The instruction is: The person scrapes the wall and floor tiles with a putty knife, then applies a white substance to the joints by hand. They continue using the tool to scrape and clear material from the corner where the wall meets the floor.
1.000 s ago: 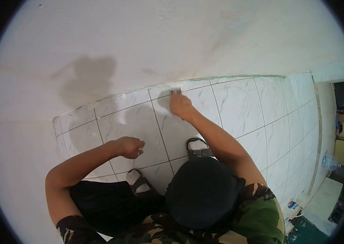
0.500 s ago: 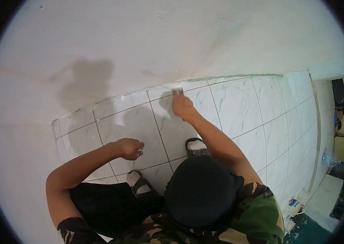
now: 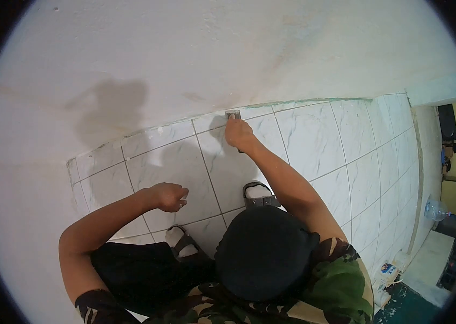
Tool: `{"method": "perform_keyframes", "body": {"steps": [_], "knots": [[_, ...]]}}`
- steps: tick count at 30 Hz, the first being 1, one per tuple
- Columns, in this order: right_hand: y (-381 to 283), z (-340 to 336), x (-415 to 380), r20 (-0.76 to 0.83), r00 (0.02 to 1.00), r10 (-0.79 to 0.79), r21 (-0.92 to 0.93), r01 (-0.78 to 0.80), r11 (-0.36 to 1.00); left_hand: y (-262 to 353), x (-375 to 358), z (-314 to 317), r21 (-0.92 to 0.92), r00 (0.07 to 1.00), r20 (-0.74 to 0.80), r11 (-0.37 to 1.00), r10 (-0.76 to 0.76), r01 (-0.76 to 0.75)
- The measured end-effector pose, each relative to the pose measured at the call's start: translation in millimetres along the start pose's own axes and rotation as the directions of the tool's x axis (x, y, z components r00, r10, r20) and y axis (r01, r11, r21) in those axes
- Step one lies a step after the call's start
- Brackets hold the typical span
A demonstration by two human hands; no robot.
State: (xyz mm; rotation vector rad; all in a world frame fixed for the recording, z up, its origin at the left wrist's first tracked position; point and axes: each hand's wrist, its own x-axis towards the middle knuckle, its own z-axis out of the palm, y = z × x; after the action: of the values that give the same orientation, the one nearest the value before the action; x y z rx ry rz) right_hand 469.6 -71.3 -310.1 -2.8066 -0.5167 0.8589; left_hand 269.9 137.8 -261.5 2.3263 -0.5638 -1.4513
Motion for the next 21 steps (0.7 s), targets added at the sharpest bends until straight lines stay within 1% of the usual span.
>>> {"method": "perform_keyframes", "body": {"steps": [1,2,3,4,6,9,10,12,16,18,19,21], "knots": [[-0.7,5.2,-6.5,-0.005,1.000,0.000,0.005,0.000,1.000,1.7,-1.6,-0.2,-0.006,1.000,-0.022,1.000,0.009,-0.009],[-2.9,14.8,-17.5,-0.038,0.999,0.007,-0.031,-0.008,0.999,1.5,-3.5,-1.3,-0.014,0.999,-0.045,1.000,0.015,-0.015],[-4.0,22.3,-21.7,-0.068,0.998,0.013,-0.067,-0.017,0.998,-0.2,-5.3,-3.4,-0.012,0.999,-0.044,1.000,0.010,-0.011],[-1.5,23.4,-18.2,-0.063,0.998,0.013,-0.066,-0.017,0.998,-0.1,-5.8,-4.0,-0.021,0.999,-0.041,1.000,0.004,-0.005],[3.1,15.1,-11.0,-0.057,0.998,0.011,0.013,-0.010,1.000,0.1,-3.5,-1.6,-0.037,0.999,-0.039,0.999,0.003,-0.004],[-0.3,4.0,-16.6,-0.052,0.998,-0.022,-0.030,0.020,0.999,1.4,-1.6,3.4,0.014,1.000,-0.005,1.000,-0.001,0.001],[2.4,9.3,-18.3,-0.060,0.998,-0.019,-0.031,0.017,0.999,4.3,-3.5,1.2,0.005,1.000,-0.014,1.000,0.001,-0.001],[2.5,22.3,-22.3,-0.092,0.996,-0.017,-0.096,0.008,0.995,2.9,-4.1,-3.9,-0.003,1.000,-0.027,1.000,0.000,0.000],[5.6,8.0,-12.3,-0.094,0.994,-0.059,-0.057,0.054,0.997,6.5,-3.1,0.3,0.001,1.000,-0.009,1.000,-0.011,0.011],[-1.7,7.1,-20.8,-0.028,0.999,0.034,-0.013,-0.035,0.999,7.1,-5.2,-2.8,0.017,1.000,-0.007,1.000,-0.017,0.017],[0.4,15.5,-20.5,-0.035,0.999,0.030,-0.009,-0.031,0.999,7.4,-6.6,-3.7,0.012,1.000,-0.018,1.000,-0.010,0.010],[3.2,29.4,-24.0,-0.142,0.990,-0.021,-0.132,0.002,0.991,4.5,-6.5,-3.3,0.000,1.000,-0.027,1.000,-0.003,0.003]]}}
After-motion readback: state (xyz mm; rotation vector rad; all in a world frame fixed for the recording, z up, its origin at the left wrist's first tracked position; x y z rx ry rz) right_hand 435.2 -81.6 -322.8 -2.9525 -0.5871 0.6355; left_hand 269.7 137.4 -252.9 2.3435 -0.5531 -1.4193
